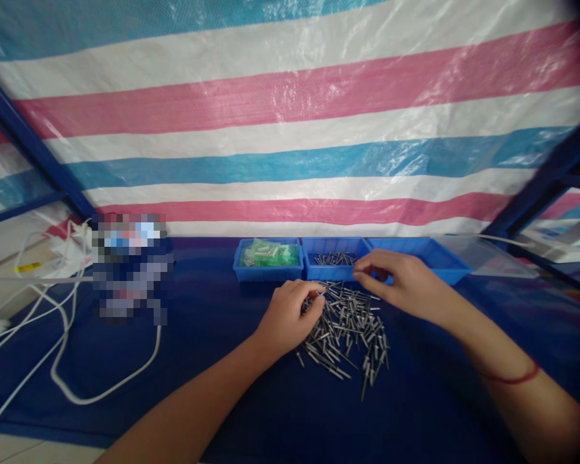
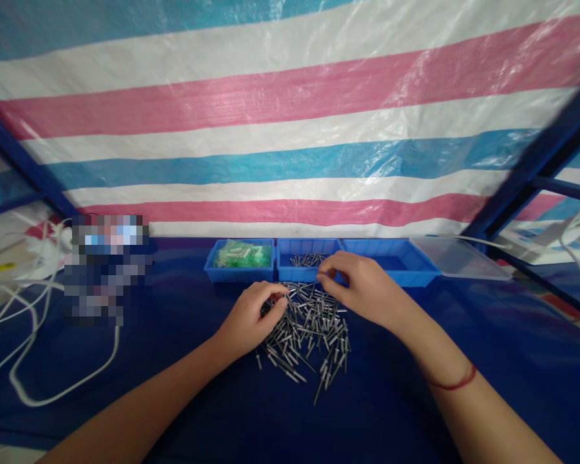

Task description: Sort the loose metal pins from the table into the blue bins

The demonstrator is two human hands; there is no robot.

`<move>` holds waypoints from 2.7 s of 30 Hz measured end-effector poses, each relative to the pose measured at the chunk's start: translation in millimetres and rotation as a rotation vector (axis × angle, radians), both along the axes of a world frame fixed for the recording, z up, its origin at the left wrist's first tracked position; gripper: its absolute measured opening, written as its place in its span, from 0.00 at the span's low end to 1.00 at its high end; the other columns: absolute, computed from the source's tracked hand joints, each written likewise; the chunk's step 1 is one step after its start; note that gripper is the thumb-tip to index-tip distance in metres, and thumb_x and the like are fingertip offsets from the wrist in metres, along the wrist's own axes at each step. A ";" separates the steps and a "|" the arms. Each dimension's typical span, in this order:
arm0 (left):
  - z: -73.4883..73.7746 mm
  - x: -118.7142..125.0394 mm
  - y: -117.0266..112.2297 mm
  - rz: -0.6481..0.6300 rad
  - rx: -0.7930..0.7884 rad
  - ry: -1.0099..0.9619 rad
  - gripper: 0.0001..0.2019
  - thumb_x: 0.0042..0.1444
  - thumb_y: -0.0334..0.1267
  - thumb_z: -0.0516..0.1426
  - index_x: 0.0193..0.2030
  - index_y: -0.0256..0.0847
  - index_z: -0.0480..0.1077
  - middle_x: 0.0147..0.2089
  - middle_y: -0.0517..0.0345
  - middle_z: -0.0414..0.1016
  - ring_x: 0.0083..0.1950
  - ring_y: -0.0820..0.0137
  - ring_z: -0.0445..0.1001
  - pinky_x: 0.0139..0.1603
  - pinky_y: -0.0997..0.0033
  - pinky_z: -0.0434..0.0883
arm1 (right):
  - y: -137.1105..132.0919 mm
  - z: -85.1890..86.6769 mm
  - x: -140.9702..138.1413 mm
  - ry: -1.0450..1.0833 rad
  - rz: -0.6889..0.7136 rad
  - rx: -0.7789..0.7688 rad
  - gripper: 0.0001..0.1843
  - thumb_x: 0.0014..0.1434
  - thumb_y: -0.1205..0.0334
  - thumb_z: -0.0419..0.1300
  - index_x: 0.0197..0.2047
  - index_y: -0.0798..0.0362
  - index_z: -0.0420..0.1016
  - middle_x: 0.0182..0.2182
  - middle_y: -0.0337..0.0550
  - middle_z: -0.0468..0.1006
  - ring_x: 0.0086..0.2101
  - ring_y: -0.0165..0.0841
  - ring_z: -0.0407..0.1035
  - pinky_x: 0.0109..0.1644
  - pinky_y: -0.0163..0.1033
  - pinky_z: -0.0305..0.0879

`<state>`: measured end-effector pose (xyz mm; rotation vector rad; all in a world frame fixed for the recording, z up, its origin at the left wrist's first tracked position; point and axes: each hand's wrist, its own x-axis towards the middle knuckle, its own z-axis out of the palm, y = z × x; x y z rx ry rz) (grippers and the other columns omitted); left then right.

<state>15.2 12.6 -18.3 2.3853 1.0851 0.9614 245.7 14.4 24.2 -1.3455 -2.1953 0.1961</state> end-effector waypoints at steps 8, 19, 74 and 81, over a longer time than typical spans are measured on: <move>-0.1 0.5 1.7 0.002 -0.007 0.029 0.07 0.60 0.34 0.52 0.42 0.41 0.70 0.40 0.57 0.75 0.43 0.67 0.70 0.44 0.68 0.65 | -27.3 11.0 -5.0 -0.088 0.394 -0.632 0.11 0.48 0.72 0.54 0.33 0.51 0.75 0.27 0.36 0.74 0.28 0.27 0.66 0.31 0.32 0.61; 0.8 -0.1 0.8 -0.019 -0.020 0.051 0.07 0.60 0.33 0.52 0.40 0.41 0.71 0.39 0.56 0.75 0.43 0.67 0.70 0.45 0.68 0.65 | -30.4 -4.8 -28.4 -0.218 0.416 -0.517 0.09 0.48 0.70 0.57 0.34 0.52 0.73 0.27 0.36 0.71 0.28 0.28 0.65 0.32 0.33 0.56; 4.2 1.3 -1.2 -0.038 -0.053 -0.145 0.07 0.61 0.38 0.52 0.38 0.39 0.69 0.36 0.55 0.73 0.40 0.68 0.71 0.42 0.69 0.68 | -22.5 -6.1 -44.5 0.292 0.125 -0.072 0.08 0.60 0.59 0.54 0.38 0.49 0.74 0.33 0.44 0.74 0.32 0.33 0.68 0.32 0.38 0.65; 2.2 0.6 -1.5 -0.009 -0.095 -0.180 0.10 0.61 0.38 0.53 0.47 0.39 0.68 0.40 0.54 0.74 0.42 0.68 0.72 0.46 0.69 0.68 | -16.7 -4.8 -37.8 0.134 0.071 0.087 0.11 0.63 0.60 0.51 0.37 0.51 0.74 0.34 0.45 0.74 0.36 0.35 0.70 0.40 0.41 0.66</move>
